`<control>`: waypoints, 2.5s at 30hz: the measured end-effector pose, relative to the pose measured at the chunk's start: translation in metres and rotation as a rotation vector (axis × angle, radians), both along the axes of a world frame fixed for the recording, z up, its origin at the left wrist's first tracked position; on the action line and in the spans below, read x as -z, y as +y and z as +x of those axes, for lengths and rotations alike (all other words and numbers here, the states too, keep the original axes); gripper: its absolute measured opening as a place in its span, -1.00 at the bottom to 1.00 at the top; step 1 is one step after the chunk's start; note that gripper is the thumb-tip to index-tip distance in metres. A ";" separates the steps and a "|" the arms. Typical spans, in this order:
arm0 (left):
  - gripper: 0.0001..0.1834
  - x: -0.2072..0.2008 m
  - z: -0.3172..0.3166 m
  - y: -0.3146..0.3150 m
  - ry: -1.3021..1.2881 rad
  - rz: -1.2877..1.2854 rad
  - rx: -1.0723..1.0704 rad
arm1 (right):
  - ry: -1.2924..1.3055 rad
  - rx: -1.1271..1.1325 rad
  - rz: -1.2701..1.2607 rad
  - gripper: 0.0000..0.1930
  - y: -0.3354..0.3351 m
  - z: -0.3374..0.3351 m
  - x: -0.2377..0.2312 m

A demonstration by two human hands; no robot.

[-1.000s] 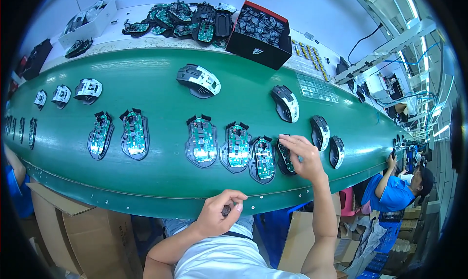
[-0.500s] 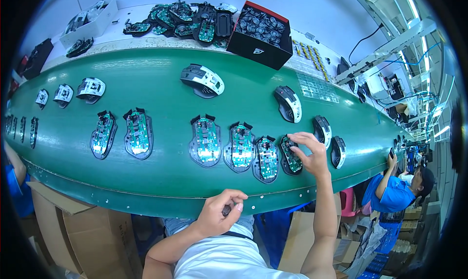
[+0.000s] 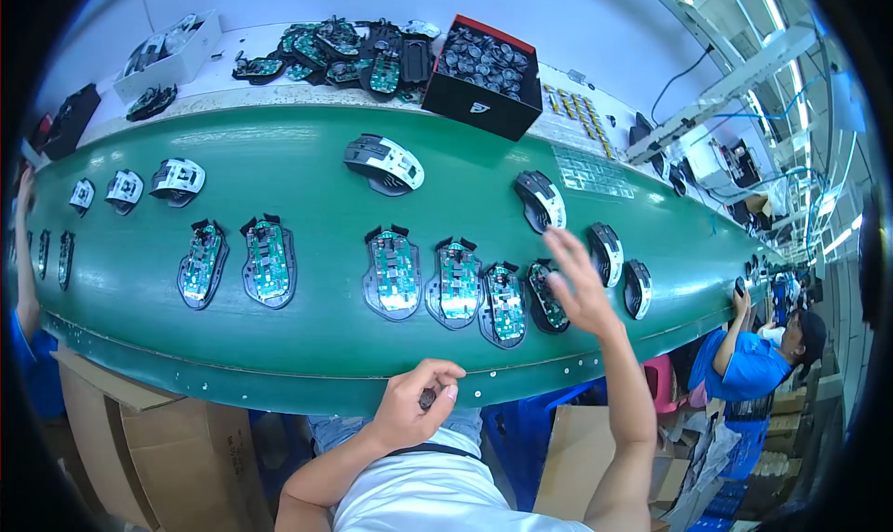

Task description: The person assembles computer mice along a conveyor belt by attaching wires into mouse shells, snapping upper shells onto circuit board bases, and inserting scroll wheels into mouse bases by hand.

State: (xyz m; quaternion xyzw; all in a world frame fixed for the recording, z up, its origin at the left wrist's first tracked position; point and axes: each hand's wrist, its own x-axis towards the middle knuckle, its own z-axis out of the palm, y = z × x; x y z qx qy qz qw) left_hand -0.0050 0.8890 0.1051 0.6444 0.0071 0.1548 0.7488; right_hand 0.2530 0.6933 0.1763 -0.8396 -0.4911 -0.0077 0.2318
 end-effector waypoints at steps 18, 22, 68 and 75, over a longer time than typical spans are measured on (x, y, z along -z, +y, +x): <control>-0.69 0.002 0.001 0.004 0.012 -0.265 0.148 | -0.087 -0.224 -0.185 -0.42 0.254 0.052 0.035; -0.70 0.001 -0.008 0.012 -0.013 -0.222 0.071 | -0.070 -0.255 0.012 -0.50 0.216 0.031 -0.006; -0.37 -0.012 -0.014 0.035 -0.009 -0.627 0.191 | 0.326 0.043 0.329 -0.62 0.072 -0.158 0.003; -0.54 -0.014 -0.019 0.039 0.077 -0.462 0.217 | 0.675 0.121 0.496 -0.60 0.057 -0.148 0.003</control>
